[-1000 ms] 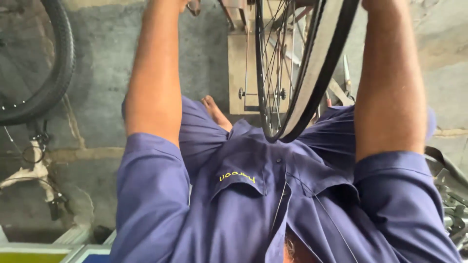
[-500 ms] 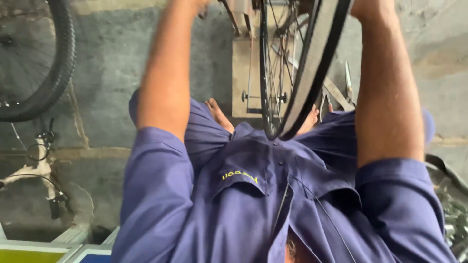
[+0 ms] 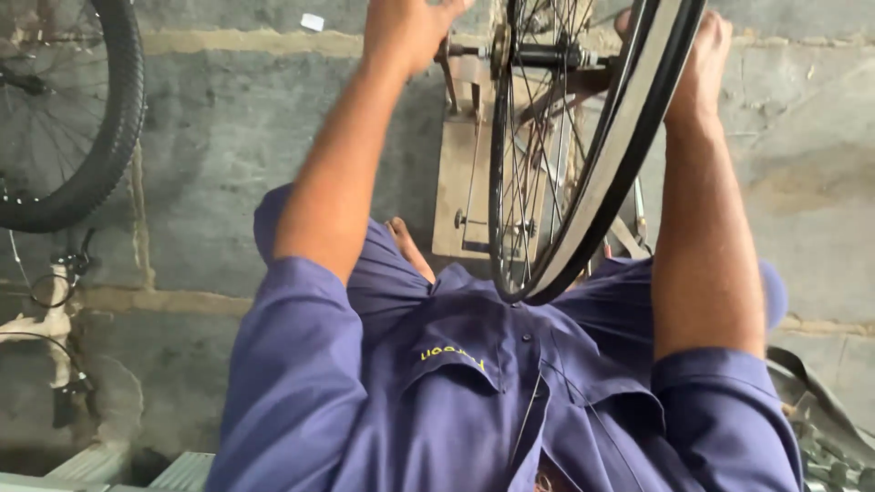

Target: The person tightens spokes on a bicycle wheel by hand and using a spoke wrench, then uses a wrench to tighten the axle while the wheel is mounted on a stand.

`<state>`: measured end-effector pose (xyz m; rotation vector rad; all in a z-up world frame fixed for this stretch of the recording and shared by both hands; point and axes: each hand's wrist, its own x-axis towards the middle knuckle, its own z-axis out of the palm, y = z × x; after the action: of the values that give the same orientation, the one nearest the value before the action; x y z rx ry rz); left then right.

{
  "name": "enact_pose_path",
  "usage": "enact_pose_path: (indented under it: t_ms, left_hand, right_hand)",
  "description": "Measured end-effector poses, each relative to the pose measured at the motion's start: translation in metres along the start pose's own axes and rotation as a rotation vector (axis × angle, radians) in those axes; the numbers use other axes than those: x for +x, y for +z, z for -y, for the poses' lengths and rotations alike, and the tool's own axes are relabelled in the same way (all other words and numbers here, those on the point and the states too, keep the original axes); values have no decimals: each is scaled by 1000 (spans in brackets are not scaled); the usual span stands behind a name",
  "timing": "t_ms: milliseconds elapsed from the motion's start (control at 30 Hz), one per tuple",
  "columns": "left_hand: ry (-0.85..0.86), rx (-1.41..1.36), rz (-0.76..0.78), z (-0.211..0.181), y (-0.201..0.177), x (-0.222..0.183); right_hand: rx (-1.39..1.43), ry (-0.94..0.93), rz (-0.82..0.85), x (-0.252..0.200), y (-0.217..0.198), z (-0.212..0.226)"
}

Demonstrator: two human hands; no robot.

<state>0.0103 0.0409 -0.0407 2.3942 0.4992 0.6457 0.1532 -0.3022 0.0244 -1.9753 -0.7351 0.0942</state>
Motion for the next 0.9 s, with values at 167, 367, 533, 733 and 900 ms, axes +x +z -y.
enact_pose_path:
  t_ms: [167,367,533,733,900]
  left_hand:
    - [451,-89,-466,-66,-50,-64]
    - [750,356,-133,-68,-63,-63]
    - [349,204,147,-70,-52,-53]
    - [685,220,-111,-67,-65,-56]
    - [700,236,-62,-62,-65,-50]
  right_hand:
    - [-435,-347,-8,0,2,1]
    - [-717,-565,129,-20,-12,55]
    - [-712,-559,232,-23,-4,67]
    - [-724,-475,168,-34,2,60]
    - [-533,8,227,-18,-2,46]
